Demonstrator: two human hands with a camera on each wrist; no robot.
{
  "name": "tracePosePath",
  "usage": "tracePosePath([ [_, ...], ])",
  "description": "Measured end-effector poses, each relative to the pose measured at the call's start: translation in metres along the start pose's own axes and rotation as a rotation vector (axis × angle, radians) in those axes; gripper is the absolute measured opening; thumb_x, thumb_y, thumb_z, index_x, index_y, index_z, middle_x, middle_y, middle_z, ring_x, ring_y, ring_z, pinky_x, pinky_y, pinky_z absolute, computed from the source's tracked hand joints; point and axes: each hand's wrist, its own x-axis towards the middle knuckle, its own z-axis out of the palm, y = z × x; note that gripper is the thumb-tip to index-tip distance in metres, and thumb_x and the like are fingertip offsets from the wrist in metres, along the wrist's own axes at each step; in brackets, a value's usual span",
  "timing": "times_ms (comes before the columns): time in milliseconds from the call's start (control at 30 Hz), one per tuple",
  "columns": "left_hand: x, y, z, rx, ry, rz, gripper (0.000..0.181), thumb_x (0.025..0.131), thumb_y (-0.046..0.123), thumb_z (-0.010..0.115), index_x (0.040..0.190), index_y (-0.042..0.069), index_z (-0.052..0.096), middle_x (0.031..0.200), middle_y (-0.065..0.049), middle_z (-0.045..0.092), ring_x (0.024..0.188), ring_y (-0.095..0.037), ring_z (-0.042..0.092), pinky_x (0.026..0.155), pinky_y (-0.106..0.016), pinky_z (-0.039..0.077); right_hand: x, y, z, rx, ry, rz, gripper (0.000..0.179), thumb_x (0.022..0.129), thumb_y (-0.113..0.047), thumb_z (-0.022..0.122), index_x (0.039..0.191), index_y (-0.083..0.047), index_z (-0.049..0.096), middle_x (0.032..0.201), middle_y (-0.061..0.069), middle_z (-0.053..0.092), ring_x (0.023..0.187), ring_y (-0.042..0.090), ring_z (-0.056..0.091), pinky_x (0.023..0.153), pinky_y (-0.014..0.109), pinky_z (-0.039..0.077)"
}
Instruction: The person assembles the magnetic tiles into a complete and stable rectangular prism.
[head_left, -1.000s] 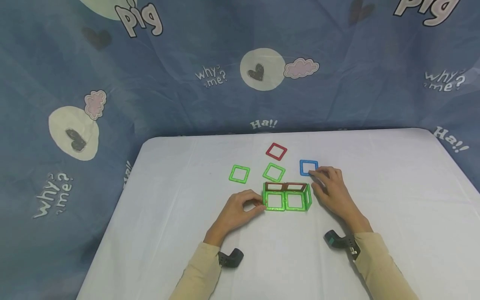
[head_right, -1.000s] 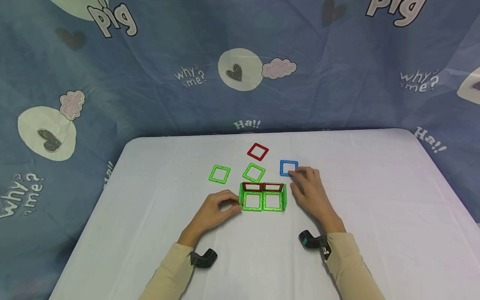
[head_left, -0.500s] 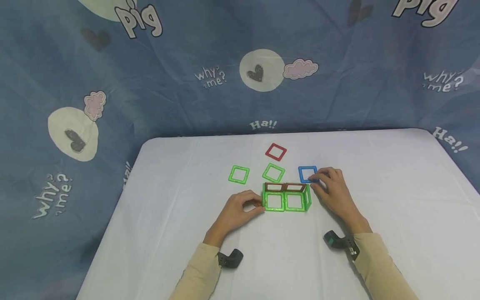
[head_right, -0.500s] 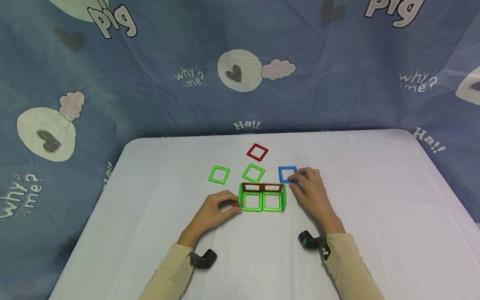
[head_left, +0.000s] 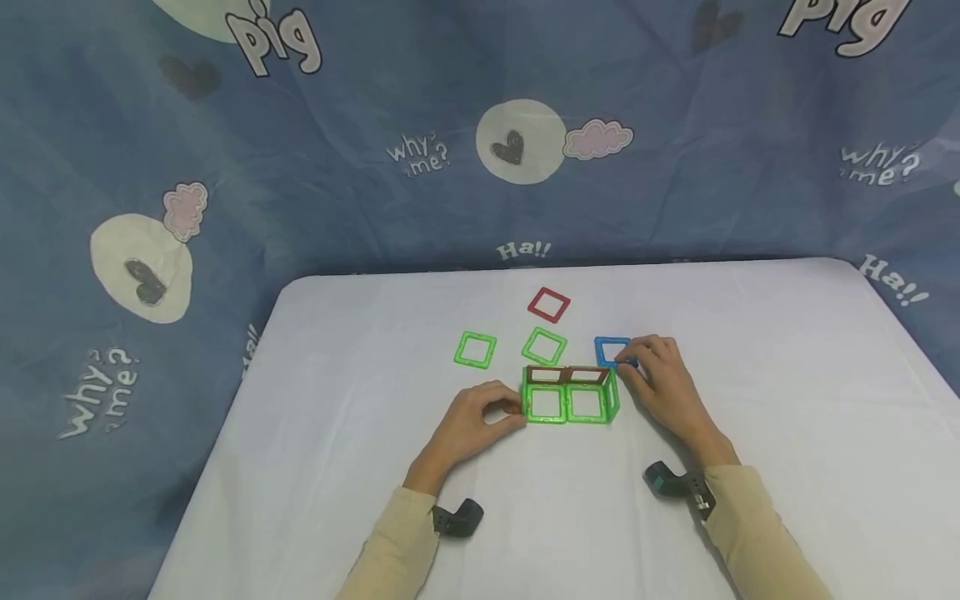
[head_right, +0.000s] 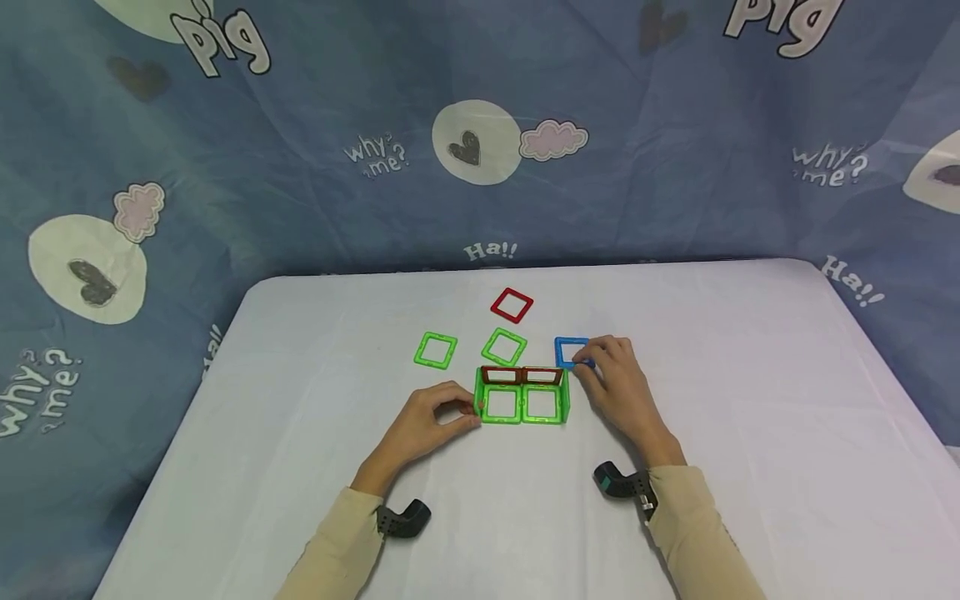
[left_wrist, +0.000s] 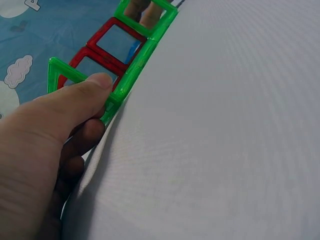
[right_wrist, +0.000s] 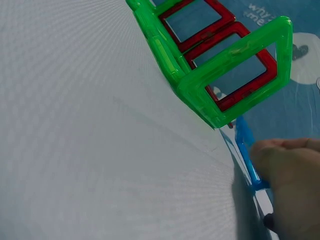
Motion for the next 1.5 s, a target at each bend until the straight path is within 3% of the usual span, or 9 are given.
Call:
tracePosePath([
  [133,-0.003,0.0,0.0,0.0,-0.008,-0.007,0.02,0.08,0.023,0.076,0.098,0.023,0.068,0.088,0.015,0.065,0.084,0.001,0.059,0.084,-0.021,0.051,-0.001,-0.003,-0.001,0.02,0.037,0.002,0.011,0.089,-0.008,0.063,0.1,-0.008,0.064,0.107,0.007,0.06,0.106,0.024,0.047,0.092,0.043,0.039],
  [367,-0.001,0.002,-0.001,-0.004,-0.007,-0.018,0.02,0.079,0.021,0.077,0.098,0.021,0.069,0.088,0.013,0.065,0.084,0.001,0.059,0.084,-0.021,0.051,0.002,-0.006,-0.004,0.053,0.195,-0.024,0.011,0.089,-0.007,0.063,0.1,-0.006,0.064,0.097,0.004,0.064,0.089,0.014,0.056,0.077,0.016,0.045],
  [467,0.0,0.001,-0.001,-0.004,-0.004,-0.007,0.02,0.079,0.022,0.077,0.098,0.021,0.069,0.088,0.013,0.066,0.084,0.0,0.06,0.084,-0.021,0.051,0.003,-0.005,-0.003,0.081,0.229,-0.025,0.01,0.089,-0.006,0.063,0.099,-0.006,0.065,0.096,0.005,0.064,0.09,0.016,0.06,0.079,0.009,0.045],
  [633,0.0,0.0,-0.001,-0.003,0.003,0.006,0.02,0.079,0.021,0.077,0.097,0.021,0.069,0.088,0.013,0.066,0.084,0.0,0.06,0.083,-0.021,0.051,0.006,-0.004,-0.004,0.116,0.281,-0.026,0.008,0.089,-0.003,0.063,0.097,-0.003,0.066,0.095,0.007,0.065,0.089,0.017,0.06,0.077,0.012,0.047],
  [933,0.0,0.0,-0.001,-0.009,0.0,0.002,0.02,0.08,0.022,0.076,0.098,0.021,0.069,0.089,0.013,0.066,0.084,0.0,0.06,0.084,-0.021,0.051,0.007,-0.006,-0.007,0.16,0.307,-0.008,0.008,0.088,-0.002,0.063,0.095,-0.003,0.066,0.093,0.007,0.066,0.085,-0.001,0.053,0.072,0.015,0.046],
  [1500,0.0,-0.002,-0.001,-0.006,0.002,0.004,0.02,0.08,0.022,0.076,0.099,0.021,0.069,0.089,0.013,0.066,0.084,0.001,0.06,0.084,-0.021,0.051,0.013,-0.022,-0.024,0.25,0.323,-0.068,0.009,0.086,0.002,0.064,0.094,-0.002,0.067,0.089,0.006,0.065,0.082,-0.001,0.053,0.076,0.008,0.044],
])
